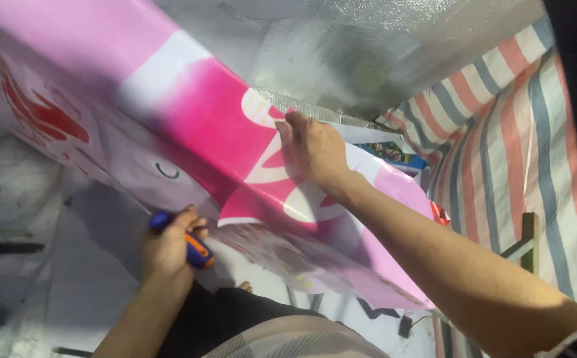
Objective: Wrapping a large rectangular object with a printed vinyl sheet and trimming the excess material with a utility knife
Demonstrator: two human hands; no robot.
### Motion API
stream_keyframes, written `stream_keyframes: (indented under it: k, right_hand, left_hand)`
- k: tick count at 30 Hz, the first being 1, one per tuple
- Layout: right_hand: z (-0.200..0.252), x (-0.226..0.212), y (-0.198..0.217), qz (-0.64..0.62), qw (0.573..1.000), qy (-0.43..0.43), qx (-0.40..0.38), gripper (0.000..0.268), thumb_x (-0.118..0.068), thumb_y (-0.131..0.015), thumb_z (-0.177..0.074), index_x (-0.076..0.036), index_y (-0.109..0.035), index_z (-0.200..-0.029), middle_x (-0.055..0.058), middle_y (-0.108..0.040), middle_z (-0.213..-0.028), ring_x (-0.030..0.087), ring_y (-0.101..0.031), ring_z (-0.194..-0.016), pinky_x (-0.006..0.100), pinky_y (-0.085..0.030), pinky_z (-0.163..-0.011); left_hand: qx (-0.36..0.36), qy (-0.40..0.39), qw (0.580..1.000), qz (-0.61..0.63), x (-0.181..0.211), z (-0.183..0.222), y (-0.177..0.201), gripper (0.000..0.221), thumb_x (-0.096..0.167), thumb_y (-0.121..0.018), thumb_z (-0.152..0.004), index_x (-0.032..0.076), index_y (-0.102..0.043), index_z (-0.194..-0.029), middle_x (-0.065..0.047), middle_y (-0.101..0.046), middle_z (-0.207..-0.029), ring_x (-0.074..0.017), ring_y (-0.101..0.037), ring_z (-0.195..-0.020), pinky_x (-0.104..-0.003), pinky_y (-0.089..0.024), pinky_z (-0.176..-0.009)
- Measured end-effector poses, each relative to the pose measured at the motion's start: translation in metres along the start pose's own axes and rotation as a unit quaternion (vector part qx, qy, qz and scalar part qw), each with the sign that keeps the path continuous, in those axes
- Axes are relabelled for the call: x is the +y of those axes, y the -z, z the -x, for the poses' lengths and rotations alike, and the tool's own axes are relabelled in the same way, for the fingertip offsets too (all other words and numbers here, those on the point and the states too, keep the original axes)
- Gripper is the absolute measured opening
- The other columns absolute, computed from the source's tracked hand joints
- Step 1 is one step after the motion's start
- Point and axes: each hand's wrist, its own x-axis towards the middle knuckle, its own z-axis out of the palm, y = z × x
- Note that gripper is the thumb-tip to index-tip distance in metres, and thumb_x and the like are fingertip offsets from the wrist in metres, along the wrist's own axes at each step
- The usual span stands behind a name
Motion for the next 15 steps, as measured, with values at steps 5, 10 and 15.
stream_keyframes:
  k: [5, 10, 15]
  right_hand:
    - [-0.009, 0.019, -0.010, 0.007, 1.000, 0.013, -0.013, 0.044, -0.048, -0.045, -0.106, -0.016, -0.067, -0.125, 0.023, -0.076, -0.096, 0.046, -0.073, -0.098, 0.060, -0.057, -0.084]
    - [-0.006, 0.021, -0.009, 0.018, 1.000, 0.017, -0.016, 0.044, -0.051, -0.044, -0.105, -0.020, -0.067, -0.126, 0.016, -0.077, -0.096, 0.041, -0.075, -0.098, 0.056, -0.058, -0.083]
    - [-0.003, 0.016, 0.000, 0.010, 0.999, 0.006, -0.033, 0.044, -0.046, -0.045, -0.105, -0.015, -0.066, -0.130, 0.017, -0.077, -0.105, 0.042, -0.073, -0.106, 0.057, -0.057, -0.088]
  left_hand:
    - [0.082, -0.010, 0.994, 0.070, -0.069, -0.025, -0.025, 0.037, 0.003, -0.082, -0.081, -0.004, -0.058, -0.108, -0.019, -0.063, -0.096, -0.0328, -0.074, -0.084, -0.040, -0.069, -0.074]
    - [0.111, -0.042, 0.992, 0.037, -0.084, -0.027, -0.045, 0.025, 0.014, -0.083, -0.085, 0.006, -0.064, -0.099, -0.012, -0.068, -0.091, -0.0277, -0.077, -0.081, -0.030, -0.069, -0.071]
    - [0.126, -0.023, 0.986, 0.110, -0.063, 0.012, -0.074, 0.025, 0.012, -0.079, -0.089, 0.013, -0.056, -0.100, -0.010, -0.062, -0.096, -0.0286, -0.075, -0.081, -0.031, -0.066, -0.068]
